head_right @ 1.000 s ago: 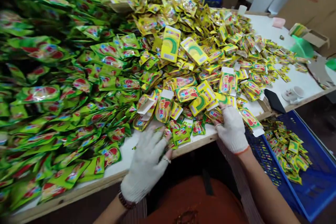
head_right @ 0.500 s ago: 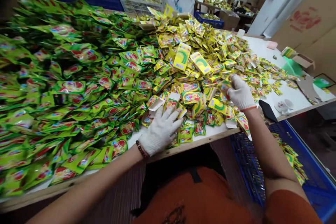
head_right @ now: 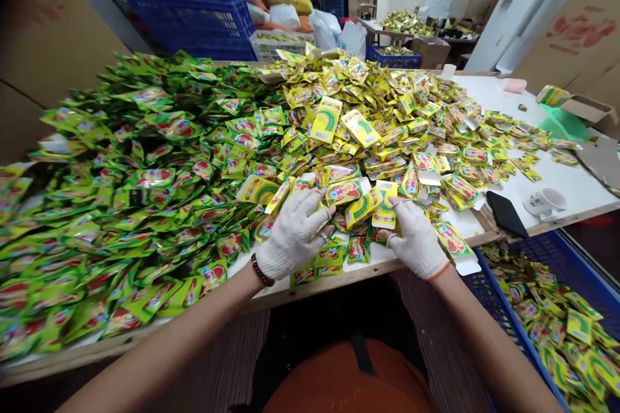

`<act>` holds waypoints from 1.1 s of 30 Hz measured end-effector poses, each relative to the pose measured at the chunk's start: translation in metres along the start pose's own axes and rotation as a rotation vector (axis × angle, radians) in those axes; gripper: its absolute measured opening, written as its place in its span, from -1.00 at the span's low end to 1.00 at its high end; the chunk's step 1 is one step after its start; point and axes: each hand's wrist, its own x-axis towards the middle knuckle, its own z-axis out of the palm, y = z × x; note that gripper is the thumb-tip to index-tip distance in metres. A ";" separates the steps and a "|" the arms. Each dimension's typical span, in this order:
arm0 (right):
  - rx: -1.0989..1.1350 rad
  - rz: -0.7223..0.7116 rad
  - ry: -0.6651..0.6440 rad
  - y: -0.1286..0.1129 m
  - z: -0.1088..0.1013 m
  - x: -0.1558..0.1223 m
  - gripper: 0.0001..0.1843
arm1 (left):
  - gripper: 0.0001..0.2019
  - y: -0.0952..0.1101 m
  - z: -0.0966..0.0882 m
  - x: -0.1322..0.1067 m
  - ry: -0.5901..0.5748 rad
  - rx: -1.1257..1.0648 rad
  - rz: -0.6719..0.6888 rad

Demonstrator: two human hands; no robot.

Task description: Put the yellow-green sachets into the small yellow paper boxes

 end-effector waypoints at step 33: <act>-0.384 0.282 -0.429 -0.005 0.000 0.031 -0.42 | -0.30 0.031 0.030 0.040 -0.414 -0.035 -0.258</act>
